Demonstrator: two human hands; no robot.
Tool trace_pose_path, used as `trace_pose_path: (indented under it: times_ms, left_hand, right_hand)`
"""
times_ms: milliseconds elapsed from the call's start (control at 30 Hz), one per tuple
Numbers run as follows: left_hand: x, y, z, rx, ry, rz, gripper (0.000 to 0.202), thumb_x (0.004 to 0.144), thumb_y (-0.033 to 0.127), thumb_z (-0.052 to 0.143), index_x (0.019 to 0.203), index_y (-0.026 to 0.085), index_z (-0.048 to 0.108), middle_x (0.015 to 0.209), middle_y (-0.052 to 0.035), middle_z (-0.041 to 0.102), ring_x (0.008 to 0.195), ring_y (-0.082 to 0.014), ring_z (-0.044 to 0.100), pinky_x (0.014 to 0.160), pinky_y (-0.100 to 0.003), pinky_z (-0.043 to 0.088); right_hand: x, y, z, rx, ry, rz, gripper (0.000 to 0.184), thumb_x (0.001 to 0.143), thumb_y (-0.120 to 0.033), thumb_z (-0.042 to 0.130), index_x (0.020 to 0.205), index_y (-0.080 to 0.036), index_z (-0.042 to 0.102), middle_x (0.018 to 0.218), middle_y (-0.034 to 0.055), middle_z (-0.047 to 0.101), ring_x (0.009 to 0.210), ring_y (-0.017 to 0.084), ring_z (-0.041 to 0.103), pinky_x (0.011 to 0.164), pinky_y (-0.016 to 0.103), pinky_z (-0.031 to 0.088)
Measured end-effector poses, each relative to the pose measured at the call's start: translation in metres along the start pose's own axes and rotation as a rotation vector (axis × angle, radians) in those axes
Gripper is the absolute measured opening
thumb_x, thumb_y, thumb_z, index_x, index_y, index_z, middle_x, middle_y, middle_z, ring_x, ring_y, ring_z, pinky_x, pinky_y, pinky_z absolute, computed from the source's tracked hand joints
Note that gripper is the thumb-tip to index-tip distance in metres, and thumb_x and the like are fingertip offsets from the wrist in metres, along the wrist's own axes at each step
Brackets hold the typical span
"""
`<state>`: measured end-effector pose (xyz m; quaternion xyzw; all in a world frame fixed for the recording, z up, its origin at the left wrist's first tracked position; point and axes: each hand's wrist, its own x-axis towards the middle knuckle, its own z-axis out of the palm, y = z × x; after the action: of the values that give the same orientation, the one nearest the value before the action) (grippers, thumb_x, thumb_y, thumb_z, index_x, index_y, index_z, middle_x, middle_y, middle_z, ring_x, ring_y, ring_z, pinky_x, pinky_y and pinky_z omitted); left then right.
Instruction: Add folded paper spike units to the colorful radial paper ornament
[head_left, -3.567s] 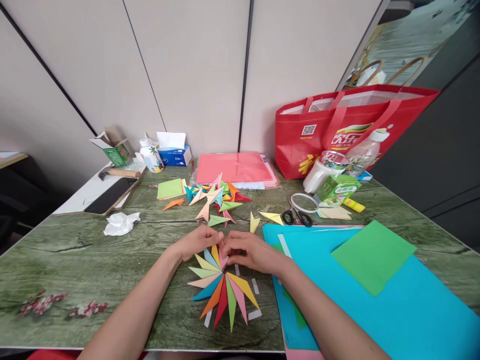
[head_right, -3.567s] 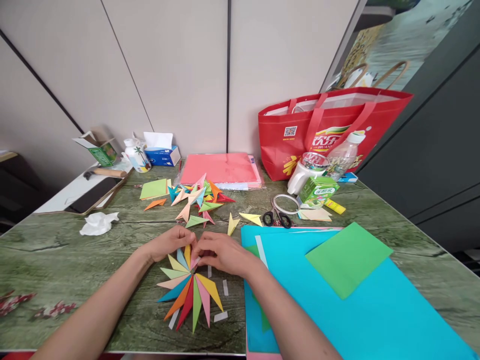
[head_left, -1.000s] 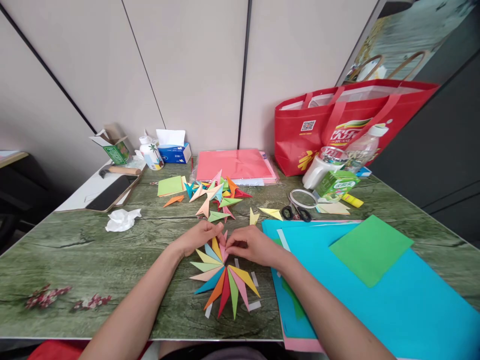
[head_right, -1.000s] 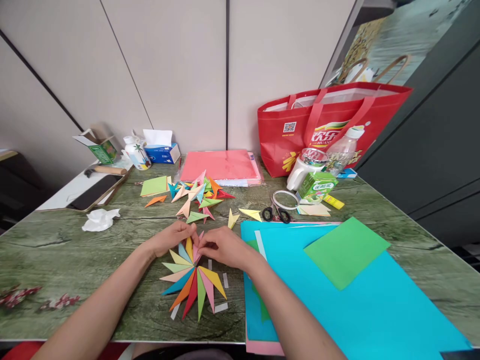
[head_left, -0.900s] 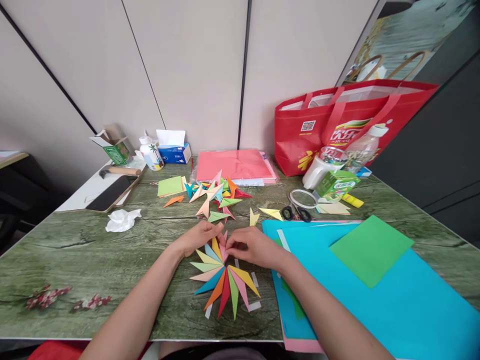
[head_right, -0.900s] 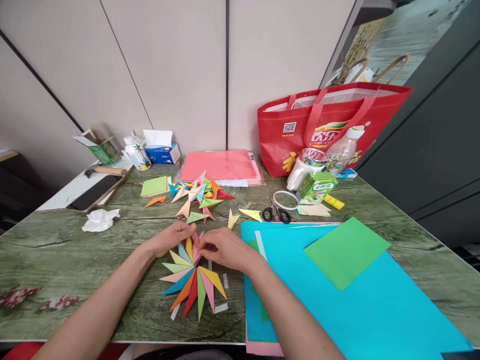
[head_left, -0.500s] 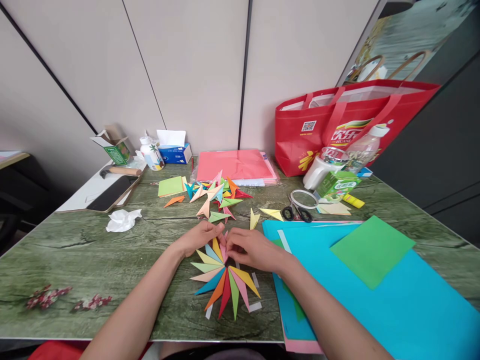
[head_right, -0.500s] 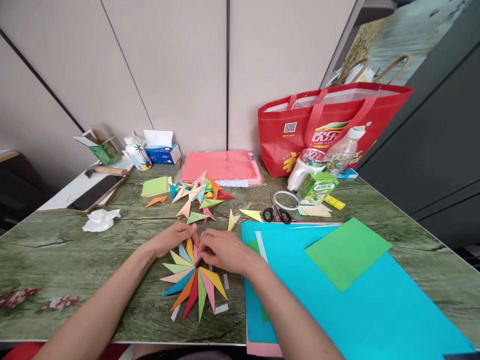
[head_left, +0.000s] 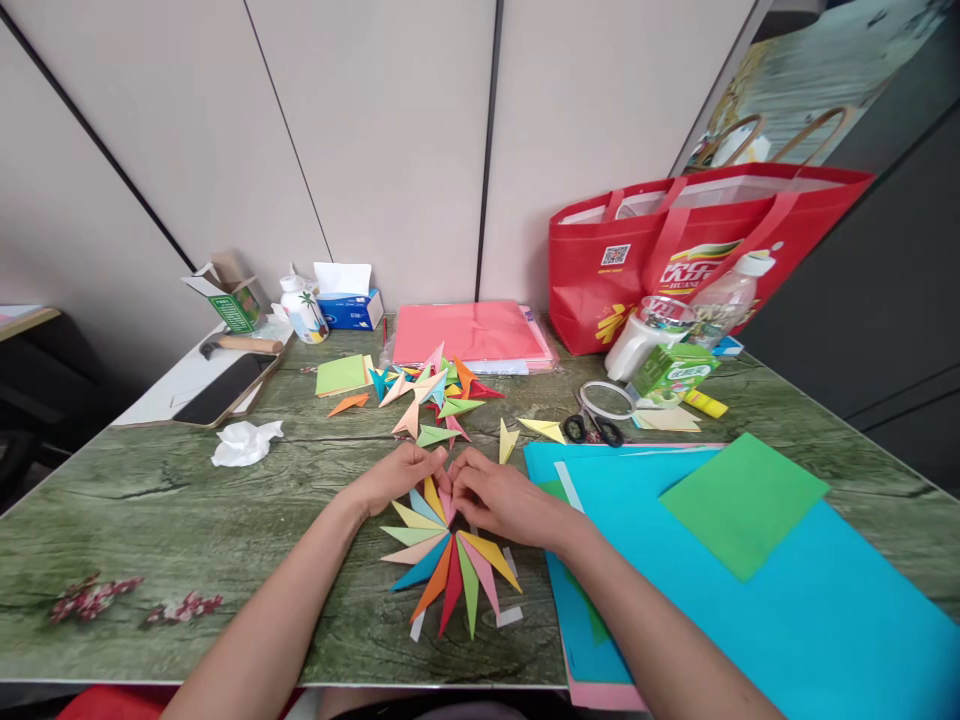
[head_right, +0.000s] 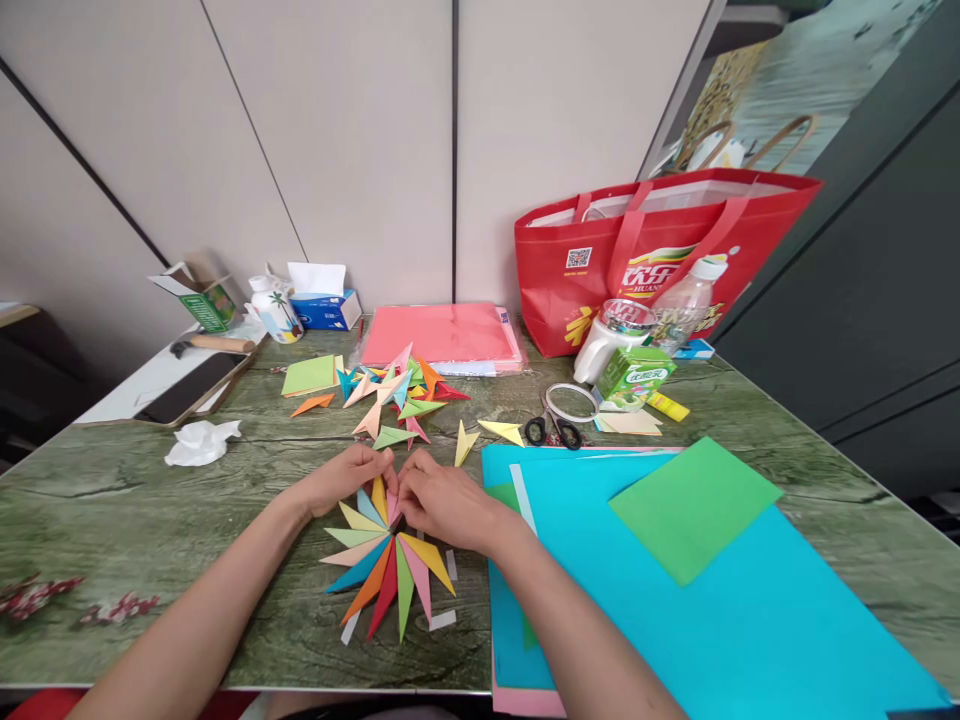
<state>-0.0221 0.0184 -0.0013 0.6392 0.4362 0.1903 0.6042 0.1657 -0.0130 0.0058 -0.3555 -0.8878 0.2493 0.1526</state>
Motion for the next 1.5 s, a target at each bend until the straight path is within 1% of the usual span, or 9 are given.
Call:
trace_pose_path:
  times_ms: [433, 767, 900, 967, 1067, 1200, 1267, 1400, 1500]
  left_hand:
    - [0.001, -0.002, -0.001, 0.000, 0.010, -0.002, 0.055, 0.079, 0.056, 0.041, 0.059, 0.011, 0.067, 0.050, -0.0031, 0.059, 0.047, -0.0103, 0.049, 0.050, -0.021, 0.037]
    - [-0.001, 0.000, -0.001, -0.048, 0.061, -0.040, 0.054, 0.076, 0.058, 0.044, 0.058, 0.011, 0.066, 0.049, -0.0029, 0.057, 0.043, -0.0093, 0.047, 0.044, -0.020, 0.032]
    - [0.000, -0.002, -0.002, -0.041, 0.052, -0.047, 0.055, 0.076, 0.058, 0.044, 0.060, 0.010, 0.066, 0.049, -0.0039, 0.058, 0.043, -0.0100, 0.048, 0.043, -0.021, 0.031]
    - [0.001, -0.003, -0.002, -0.049, 0.034, -0.039, 0.054, 0.077, 0.057, 0.044, 0.061, 0.010, 0.066, 0.050, -0.0043, 0.059, 0.045, -0.0104, 0.049, 0.045, -0.021, 0.033]
    - [0.001, -0.003, -0.002, -0.061, 0.014, -0.034, 0.053, 0.077, 0.056, 0.045, 0.062, 0.011, 0.066, 0.051, -0.0040, 0.060, 0.047, -0.0107, 0.051, 0.047, -0.020, 0.035]
    - [0.001, -0.003, -0.003, -0.069, -0.001, -0.028, 0.052, 0.076, 0.056, 0.046, 0.064, 0.011, 0.066, 0.053, -0.0038, 0.061, 0.049, -0.0109, 0.052, 0.049, -0.021, 0.037]
    - [0.001, -0.003, -0.003, -0.070, -0.001, -0.028, 0.051, 0.077, 0.056, 0.045, 0.065, 0.011, 0.066, 0.054, -0.0040, 0.061, 0.049, -0.0110, 0.052, 0.049, -0.021, 0.036]
    - [0.000, -0.002, -0.002, -0.082, 0.009, -0.022, 0.049, 0.077, 0.054, 0.046, 0.068, 0.011, 0.066, 0.056, -0.0034, 0.061, 0.048, -0.0097, 0.050, 0.047, -0.019, 0.034]
    - [-0.001, -0.001, -0.001, -0.108, 0.028, -0.010, 0.045, 0.077, 0.053, 0.048, 0.070, 0.012, 0.065, 0.057, -0.0021, 0.060, 0.046, -0.0079, 0.047, 0.044, -0.018, 0.031]
  right_hand:
    - [0.004, 0.013, 0.000, 0.196, 0.091, 0.019, 0.018, 0.085, -0.033, 0.049, 0.078, -0.017, 0.052, 0.082, 0.0026, 0.054, 0.077, 0.013, 0.051, 0.066, 0.023, 0.039]
    - [0.005, 0.016, 0.006, 0.088, 0.064, 0.047, 0.014, 0.071, -0.012, 0.054, 0.059, -0.016, 0.048, 0.063, -0.0011, 0.051, 0.057, 0.009, 0.044, 0.052, 0.020, 0.030]
    - [0.005, 0.022, 0.006, 0.278, 0.080, 0.150, 0.012, 0.068, -0.014, 0.053, 0.058, -0.016, 0.048, 0.054, -0.0027, 0.052, 0.049, 0.009, 0.046, 0.046, 0.019, 0.032]
    - [0.007, 0.026, 0.007, 0.516, 0.216, 0.287, 0.009, 0.076, -0.022, 0.047, 0.069, -0.017, 0.049, 0.053, -0.0033, 0.054, 0.043, 0.009, 0.049, 0.041, 0.019, 0.035]
    - [0.009, 0.035, 0.004, 0.801, 0.644, 0.359, 0.013, 0.080, -0.031, 0.044, 0.082, -0.019, 0.047, 0.062, -0.0016, 0.059, 0.048, 0.012, 0.057, 0.046, 0.023, 0.046]
    - [0.011, 0.045, -0.001, 0.780, 0.987, 0.354, 0.017, 0.075, -0.030, 0.052, 0.088, -0.018, 0.053, 0.085, 0.0056, 0.064, 0.075, 0.016, 0.064, 0.071, 0.032, 0.052]
    - [0.011, 0.043, 0.000, 0.816, 0.893, 0.408, 0.022, 0.074, -0.034, 0.055, 0.088, -0.017, 0.055, 0.083, 0.0061, 0.065, 0.072, 0.016, 0.064, 0.066, 0.032, 0.053]
    - [0.010, 0.029, 0.006, 0.971, 0.350, 0.507, 0.028, 0.072, -0.043, 0.060, 0.078, -0.016, 0.056, 0.068, 0.0038, 0.065, 0.055, 0.013, 0.062, 0.052, 0.026, 0.052]
    - [0.009, 0.018, 0.010, 1.015, 0.115, 0.493, 0.032, 0.069, -0.041, 0.065, 0.088, -0.019, 0.054, 0.064, 0.0008, 0.066, 0.054, 0.014, 0.063, 0.052, 0.026, 0.052]
